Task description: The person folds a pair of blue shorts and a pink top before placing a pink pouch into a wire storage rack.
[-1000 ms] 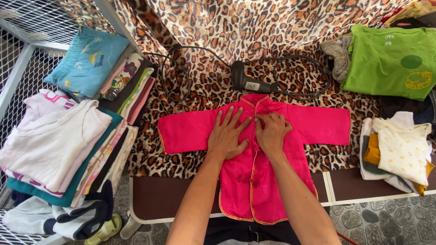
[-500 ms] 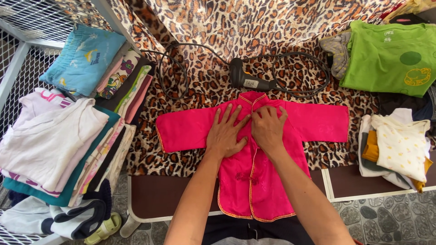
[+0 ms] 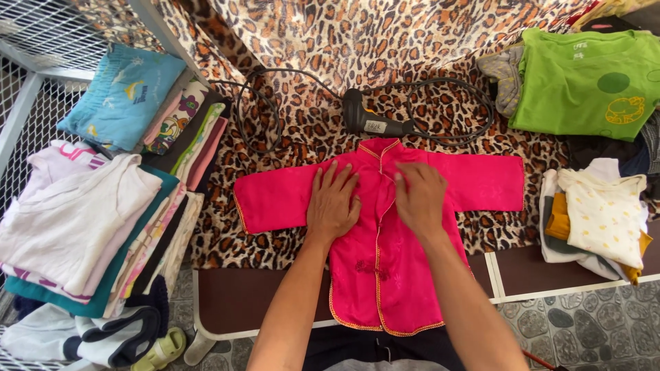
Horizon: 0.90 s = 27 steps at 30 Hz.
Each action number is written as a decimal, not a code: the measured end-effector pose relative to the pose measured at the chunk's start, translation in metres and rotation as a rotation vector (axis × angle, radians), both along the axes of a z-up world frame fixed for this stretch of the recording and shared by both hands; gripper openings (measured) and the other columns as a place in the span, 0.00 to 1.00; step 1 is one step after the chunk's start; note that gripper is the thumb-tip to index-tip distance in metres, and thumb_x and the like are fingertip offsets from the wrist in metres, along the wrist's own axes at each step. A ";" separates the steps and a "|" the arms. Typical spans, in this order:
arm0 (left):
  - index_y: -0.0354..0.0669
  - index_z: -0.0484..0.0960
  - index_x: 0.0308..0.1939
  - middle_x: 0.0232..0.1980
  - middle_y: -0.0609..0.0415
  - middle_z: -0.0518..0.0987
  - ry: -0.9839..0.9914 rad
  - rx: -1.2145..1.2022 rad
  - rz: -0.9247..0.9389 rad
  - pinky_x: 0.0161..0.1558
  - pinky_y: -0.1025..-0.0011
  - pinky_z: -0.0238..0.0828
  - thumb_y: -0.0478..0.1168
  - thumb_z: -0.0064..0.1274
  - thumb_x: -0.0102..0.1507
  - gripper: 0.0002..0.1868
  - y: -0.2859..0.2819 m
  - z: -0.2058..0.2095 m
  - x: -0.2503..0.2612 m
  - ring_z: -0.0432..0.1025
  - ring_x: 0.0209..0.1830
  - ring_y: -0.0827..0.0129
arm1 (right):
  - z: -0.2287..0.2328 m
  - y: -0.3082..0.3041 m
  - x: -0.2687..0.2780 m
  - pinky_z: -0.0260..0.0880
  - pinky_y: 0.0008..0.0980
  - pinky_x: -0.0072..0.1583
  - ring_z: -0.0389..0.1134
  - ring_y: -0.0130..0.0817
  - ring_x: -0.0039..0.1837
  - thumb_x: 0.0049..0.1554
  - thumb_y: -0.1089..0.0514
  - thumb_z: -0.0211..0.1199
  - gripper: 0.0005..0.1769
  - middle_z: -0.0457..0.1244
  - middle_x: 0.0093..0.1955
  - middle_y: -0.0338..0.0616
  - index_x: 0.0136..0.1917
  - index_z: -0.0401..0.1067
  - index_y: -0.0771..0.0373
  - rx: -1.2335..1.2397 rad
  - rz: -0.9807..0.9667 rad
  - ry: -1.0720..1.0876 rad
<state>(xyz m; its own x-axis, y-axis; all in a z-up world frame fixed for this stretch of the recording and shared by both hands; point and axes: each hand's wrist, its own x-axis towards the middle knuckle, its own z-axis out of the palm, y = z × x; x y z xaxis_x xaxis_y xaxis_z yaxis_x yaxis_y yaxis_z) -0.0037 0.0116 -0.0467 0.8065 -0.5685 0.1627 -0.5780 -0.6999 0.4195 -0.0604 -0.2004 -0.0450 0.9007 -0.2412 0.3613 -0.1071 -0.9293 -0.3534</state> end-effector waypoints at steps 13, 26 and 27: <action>0.46 0.73 0.70 0.73 0.50 0.71 0.014 -0.013 0.003 0.77 0.45 0.42 0.49 0.45 0.61 0.33 -0.001 0.001 0.000 0.55 0.79 0.52 | 0.033 0.033 -0.081 0.48 0.54 0.77 0.50 0.58 0.81 0.59 0.48 0.63 0.36 0.55 0.80 0.54 0.77 0.63 0.61 0.284 0.371 -0.094; 0.49 0.70 0.73 0.77 0.51 0.65 0.039 0.095 -0.045 0.78 0.46 0.36 0.57 0.52 0.54 0.42 -0.004 0.006 0.005 0.51 0.81 0.52 | 0.032 -0.005 -0.096 0.27 0.76 0.76 0.30 0.58 0.87 0.55 0.16 0.46 0.55 0.37 0.88 0.44 0.85 0.47 0.45 0.010 -0.219 0.574; 0.50 0.68 0.74 0.79 0.51 0.63 0.063 0.113 -0.061 0.79 0.46 0.34 0.59 0.52 0.53 0.45 -0.002 0.007 0.004 0.49 0.82 0.53 | 0.032 -0.004 -0.097 0.25 0.76 0.77 0.29 0.58 0.87 0.53 0.15 0.48 0.57 0.36 0.88 0.43 0.85 0.46 0.44 0.029 -0.210 0.587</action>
<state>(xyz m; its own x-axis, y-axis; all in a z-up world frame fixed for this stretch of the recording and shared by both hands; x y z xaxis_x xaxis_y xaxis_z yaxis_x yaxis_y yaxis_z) 0.0005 0.0097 -0.0394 0.7766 -0.6283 0.0453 -0.5957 -0.7092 0.3770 -0.1575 -0.2041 -0.0131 0.8796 -0.4366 -0.1892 -0.4701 -0.8585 -0.2047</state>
